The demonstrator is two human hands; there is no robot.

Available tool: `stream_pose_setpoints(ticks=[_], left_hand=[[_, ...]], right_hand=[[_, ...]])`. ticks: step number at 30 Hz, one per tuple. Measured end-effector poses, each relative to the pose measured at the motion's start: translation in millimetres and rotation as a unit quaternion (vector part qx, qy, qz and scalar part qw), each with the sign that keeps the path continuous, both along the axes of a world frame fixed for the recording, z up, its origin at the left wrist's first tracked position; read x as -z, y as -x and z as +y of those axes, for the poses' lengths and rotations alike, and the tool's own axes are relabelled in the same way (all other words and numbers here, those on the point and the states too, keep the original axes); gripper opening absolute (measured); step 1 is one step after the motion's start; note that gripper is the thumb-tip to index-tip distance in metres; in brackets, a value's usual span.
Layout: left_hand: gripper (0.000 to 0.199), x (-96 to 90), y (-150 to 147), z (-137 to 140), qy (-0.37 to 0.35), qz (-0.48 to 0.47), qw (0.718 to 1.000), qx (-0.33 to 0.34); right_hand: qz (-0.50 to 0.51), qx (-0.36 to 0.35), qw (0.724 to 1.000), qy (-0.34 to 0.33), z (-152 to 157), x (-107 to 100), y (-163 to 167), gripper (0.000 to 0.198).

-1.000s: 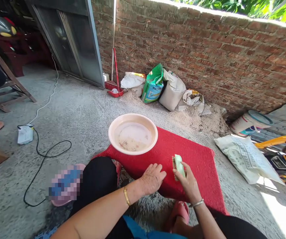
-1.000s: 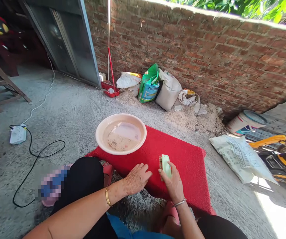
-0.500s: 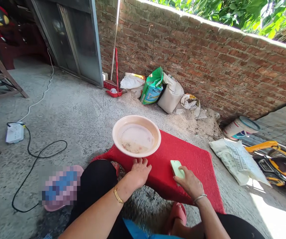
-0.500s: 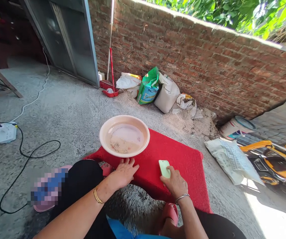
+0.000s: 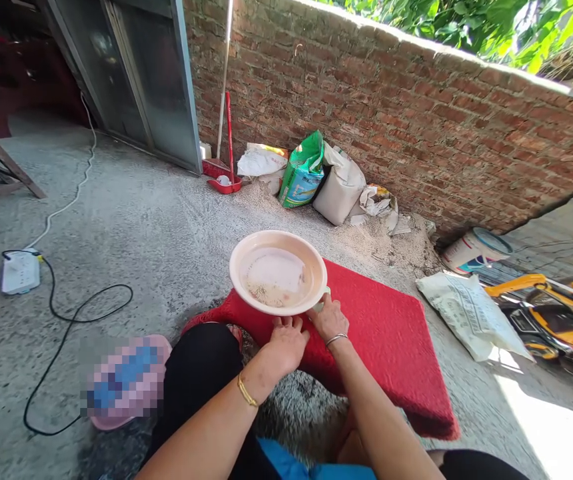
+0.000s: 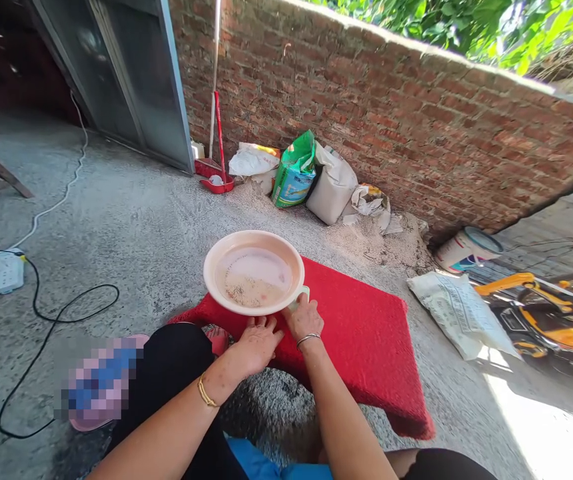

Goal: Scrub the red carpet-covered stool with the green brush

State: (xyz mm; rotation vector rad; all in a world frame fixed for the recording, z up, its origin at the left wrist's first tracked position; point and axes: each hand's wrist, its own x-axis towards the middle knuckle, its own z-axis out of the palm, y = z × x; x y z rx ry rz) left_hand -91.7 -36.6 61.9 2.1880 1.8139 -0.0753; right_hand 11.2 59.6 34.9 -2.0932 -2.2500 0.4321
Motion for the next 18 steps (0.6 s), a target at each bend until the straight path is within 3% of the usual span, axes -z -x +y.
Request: stream_pose_setpoints(ticks=[4, 10, 12, 15, 18], left_hand=[[0.035, 0.0, -5.4, 3.1, 0.011, 0.021, 1.000, -0.003], [0.031, 1.6, -9.5, 3.2, 0.010, 0.030, 0.999, 0.003], [0.027, 0.2, -8.4, 2.2, -0.010, 0.012, 1.000, 0.019], [0.021, -3.6, -7.6, 4.5, -0.069, -0.033, 0.997, 0.023], [0.024, -6.2, -9.7, 10.5, -0.121, -0.080, 0.989, 0.001]], right_hand=[[-0.030, 0.008, 0.999, 0.012, 6.3, -1.7, -32.2, 0.048], [-0.090, 0.154, 0.984, 0.023, 12.4, -11.7, -156.4, 0.050], [-0.102, 0.197, 0.975, 0.017, 5.4, -16.7, -180.3, 0.051], [-0.063, 0.174, 0.983, -0.004, -17.2, -17.0, -163.5, 0.048], [-0.013, 0.061, 0.997, -0.037, -44.4, -8.6, -101.8, 0.040]])
